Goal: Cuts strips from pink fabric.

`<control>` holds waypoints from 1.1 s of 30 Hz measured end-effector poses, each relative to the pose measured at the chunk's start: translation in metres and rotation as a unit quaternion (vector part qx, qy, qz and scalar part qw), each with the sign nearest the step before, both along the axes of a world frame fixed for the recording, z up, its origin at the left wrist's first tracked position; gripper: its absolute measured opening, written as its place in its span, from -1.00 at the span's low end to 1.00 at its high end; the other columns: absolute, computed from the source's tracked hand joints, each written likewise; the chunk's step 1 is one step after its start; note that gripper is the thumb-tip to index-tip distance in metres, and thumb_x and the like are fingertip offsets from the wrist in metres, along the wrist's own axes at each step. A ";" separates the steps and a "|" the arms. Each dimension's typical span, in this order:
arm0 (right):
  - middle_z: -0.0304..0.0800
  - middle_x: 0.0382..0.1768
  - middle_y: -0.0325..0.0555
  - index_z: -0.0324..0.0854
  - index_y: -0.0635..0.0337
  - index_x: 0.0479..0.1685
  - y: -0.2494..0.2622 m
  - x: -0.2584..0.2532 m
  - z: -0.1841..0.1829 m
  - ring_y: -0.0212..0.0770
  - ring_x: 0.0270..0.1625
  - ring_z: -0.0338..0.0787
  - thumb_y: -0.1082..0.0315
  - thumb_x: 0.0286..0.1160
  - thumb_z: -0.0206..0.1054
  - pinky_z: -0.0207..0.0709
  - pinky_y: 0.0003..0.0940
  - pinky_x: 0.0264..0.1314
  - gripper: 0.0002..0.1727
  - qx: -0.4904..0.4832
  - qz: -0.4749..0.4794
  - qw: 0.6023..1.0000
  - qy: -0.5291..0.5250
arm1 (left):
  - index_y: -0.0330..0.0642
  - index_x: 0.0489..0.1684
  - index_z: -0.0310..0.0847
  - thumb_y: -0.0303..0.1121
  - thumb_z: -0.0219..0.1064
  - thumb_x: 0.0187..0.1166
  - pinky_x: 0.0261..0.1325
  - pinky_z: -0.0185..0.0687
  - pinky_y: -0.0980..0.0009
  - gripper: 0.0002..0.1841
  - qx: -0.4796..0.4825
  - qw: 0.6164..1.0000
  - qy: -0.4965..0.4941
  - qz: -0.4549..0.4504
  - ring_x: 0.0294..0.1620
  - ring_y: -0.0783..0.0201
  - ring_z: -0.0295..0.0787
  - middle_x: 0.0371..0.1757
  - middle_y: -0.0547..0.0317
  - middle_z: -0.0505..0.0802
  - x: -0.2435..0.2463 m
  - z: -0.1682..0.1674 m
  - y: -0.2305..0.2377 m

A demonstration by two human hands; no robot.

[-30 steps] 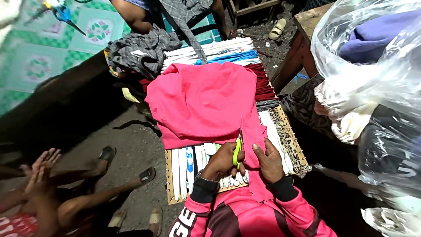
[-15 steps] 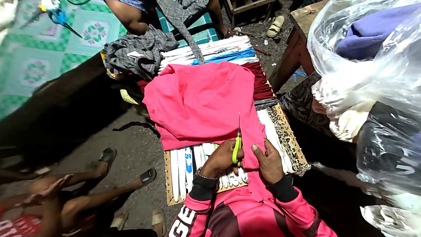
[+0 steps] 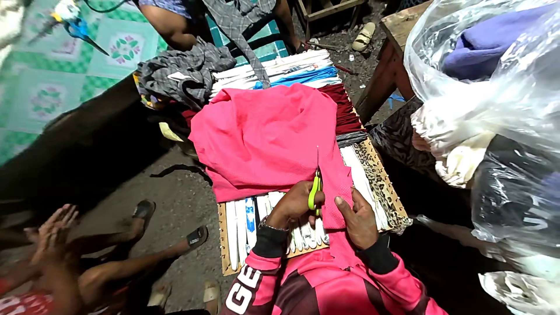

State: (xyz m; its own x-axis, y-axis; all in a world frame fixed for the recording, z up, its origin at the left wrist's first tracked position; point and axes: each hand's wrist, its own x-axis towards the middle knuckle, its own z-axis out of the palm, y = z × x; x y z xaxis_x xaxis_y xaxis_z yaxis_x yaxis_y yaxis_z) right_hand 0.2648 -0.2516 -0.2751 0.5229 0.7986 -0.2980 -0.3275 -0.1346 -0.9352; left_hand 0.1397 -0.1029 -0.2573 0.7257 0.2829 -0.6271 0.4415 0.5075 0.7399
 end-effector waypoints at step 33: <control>0.90 -0.03 -0.01 0.57 0.38 0.33 -0.009 0.002 -0.002 -0.23 0.01 0.92 0.42 0.61 0.34 0.84 -0.33 0.11 -0.63 -0.003 -0.002 1.000 -0.018 | -0.33 -0.06 0.56 -0.39 0.22 0.75 -0.79 0.54 0.51 -0.85 -0.012 1.000 -0.001 0.007 -0.77 0.29 0.73 -0.60 -0.03 0.83 0.008 -0.007 0.016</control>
State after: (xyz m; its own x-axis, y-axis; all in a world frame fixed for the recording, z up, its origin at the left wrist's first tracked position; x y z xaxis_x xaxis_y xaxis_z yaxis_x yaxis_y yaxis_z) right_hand 0.2670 -0.2606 -0.2768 0.5359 0.7949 -0.2846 -0.2947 -0.1398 -0.9453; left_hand 0.1481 -0.0873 -0.2641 0.7236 0.2779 -0.6318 0.4329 0.5302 0.7290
